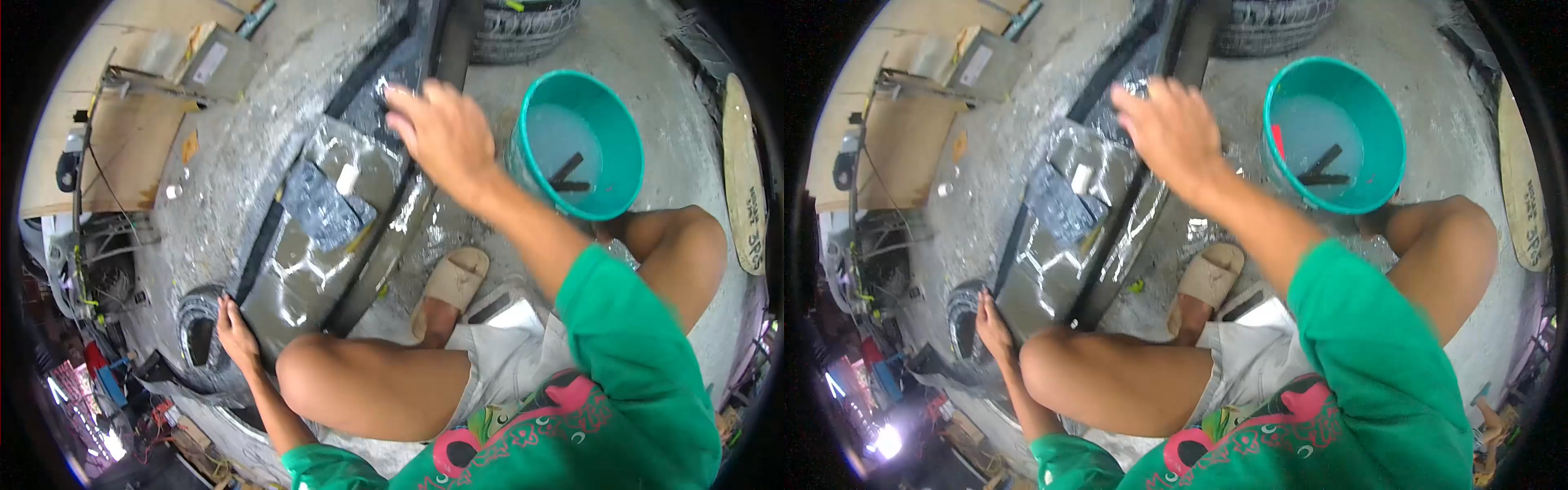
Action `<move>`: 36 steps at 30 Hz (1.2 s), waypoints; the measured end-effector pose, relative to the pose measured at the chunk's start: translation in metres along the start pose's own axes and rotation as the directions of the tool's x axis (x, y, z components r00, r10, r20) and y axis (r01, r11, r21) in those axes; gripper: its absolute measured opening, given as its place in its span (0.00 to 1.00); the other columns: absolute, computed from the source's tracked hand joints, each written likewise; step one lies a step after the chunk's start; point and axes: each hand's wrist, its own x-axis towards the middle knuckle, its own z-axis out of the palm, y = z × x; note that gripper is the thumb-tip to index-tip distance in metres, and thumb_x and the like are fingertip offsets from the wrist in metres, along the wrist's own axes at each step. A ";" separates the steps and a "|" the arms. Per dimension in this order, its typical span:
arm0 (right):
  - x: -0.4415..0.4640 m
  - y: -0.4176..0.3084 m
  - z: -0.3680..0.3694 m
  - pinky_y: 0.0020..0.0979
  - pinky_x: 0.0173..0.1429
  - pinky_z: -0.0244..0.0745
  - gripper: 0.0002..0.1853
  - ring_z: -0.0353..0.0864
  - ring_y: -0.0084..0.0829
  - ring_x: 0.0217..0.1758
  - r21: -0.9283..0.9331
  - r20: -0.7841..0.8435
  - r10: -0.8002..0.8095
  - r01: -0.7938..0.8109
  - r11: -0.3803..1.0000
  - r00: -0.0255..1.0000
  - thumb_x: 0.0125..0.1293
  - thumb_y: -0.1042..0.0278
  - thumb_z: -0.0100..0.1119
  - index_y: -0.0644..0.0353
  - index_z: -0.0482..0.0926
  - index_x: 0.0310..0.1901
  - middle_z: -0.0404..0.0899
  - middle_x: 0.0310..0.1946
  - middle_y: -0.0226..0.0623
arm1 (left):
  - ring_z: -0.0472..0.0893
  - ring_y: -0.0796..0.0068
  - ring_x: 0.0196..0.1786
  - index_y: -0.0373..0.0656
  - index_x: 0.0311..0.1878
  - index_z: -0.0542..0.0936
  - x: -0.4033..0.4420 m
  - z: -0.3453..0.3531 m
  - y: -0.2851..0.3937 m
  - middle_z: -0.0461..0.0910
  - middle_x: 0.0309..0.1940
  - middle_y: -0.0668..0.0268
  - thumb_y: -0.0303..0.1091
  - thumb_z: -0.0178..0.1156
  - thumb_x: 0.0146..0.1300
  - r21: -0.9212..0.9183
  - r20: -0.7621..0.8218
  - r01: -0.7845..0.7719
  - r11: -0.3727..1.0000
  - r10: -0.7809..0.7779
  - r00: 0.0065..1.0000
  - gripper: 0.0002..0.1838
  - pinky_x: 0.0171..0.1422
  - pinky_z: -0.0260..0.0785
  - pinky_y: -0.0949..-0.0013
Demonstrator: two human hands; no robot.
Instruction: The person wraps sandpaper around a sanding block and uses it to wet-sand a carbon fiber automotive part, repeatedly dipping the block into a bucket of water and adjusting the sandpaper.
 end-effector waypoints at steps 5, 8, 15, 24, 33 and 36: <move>-0.017 -0.004 -0.012 0.45 0.49 0.74 0.19 0.83 0.43 0.46 0.013 0.061 0.017 -0.018 1.000 0.998 0.71 0.57 0.68 0.43 0.82 0.61 0.79 0.37 0.37 | 0.73 0.52 0.79 0.31 0.70 0.80 0.003 0.004 -0.007 0.75 0.74 0.44 0.43 0.53 0.82 -0.030 -0.023 0.045 0.999 -0.046 0.999 0.27 0.84 0.59 0.58; 0.016 0.002 0.005 0.46 0.52 0.75 0.19 0.83 0.44 0.47 -0.046 0.080 0.016 -0.012 0.999 0.997 0.73 0.56 0.65 0.44 0.81 0.63 0.81 0.39 0.39 | 0.74 0.52 0.79 0.31 0.71 0.79 -0.003 0.003 0.001 0.75 0.75 0.44 0.44 0.52 0.82 0.001 -0.001 0.042 0.999 -0.042 0.999 0.27 0.84 0.59 0.59; -0.036 -0.009 -0.016 0.47 0.50 0.76 0.19 0.83 0.45 0.47 0.043 0.165 0.076 -0.085 0.995 0.983 0.74 0.57 0.64 0.42 0.82 0.65 0.79 0.40 0.40 | 0.74 0.52 0.78 0.29 0.69 0.80 0.010 0.006 -0.005 0.77 0.73 0.44 0.42 0.54 0.81 -0.046 -0.045 0.039 0.998 -0.041 0.998 0.26 0.84 0.59 0.59; -0.027 -0.010 -0.013 0.47 0.50 0.77 0.20 0.83 0.45 0.47 0.038 0.114 0.083 -0.088 0.995 0.990 0.72 0.55 0.67 0.41 0.84 0.64 0.80 0.42 0.40 | 0.75 0.52 0.78 0.28 0.68 0.80 0.003 0.006 -0.009 0.77 0.72 0.42 0.42 0.55 0.81 -0.027 -0.053 0.035 0.999 -0.036 0.998 0.26 0.83 0.60 0.59; 0.007 -0.002 0.004 0.47 0.48 0.79 0.16 0.83 0.46 0.48 -0.046 0.003 -0.031 0.031 0.998 1.000 0.72 0.56 0.67 0.46 0.81 0.58 0.81 0.39 0.42 | 0.74 0.52 0.78 0.29 0.68 0.80 0.000 0.002 0.002 0.77 0.73 0.42 0.43 0.54 0.81 -0.049 -0.033 0.033 0.998 -0.034 0.999 0.26 0.83 0.60 0.59; -0.039 -0.009 -0.006 0.46 0.47 0.78 0.20 0.81 0.45 0.46 0.043 0.061 0.037 -0.040 0.998 0.997 0.71 0.53 0.68 0.43 0.83 0.62 0.78 0.39 0.39 | 0.74 0.52 0.78 0.29 0.68 0.81 0.004 0.005 -0.005 0.77 0.73 0.43 0.42 0.55 0.81 -0.029 -0.056 0.023 0.999 -0.024 0.998 0.25 0.84 0.60 0.59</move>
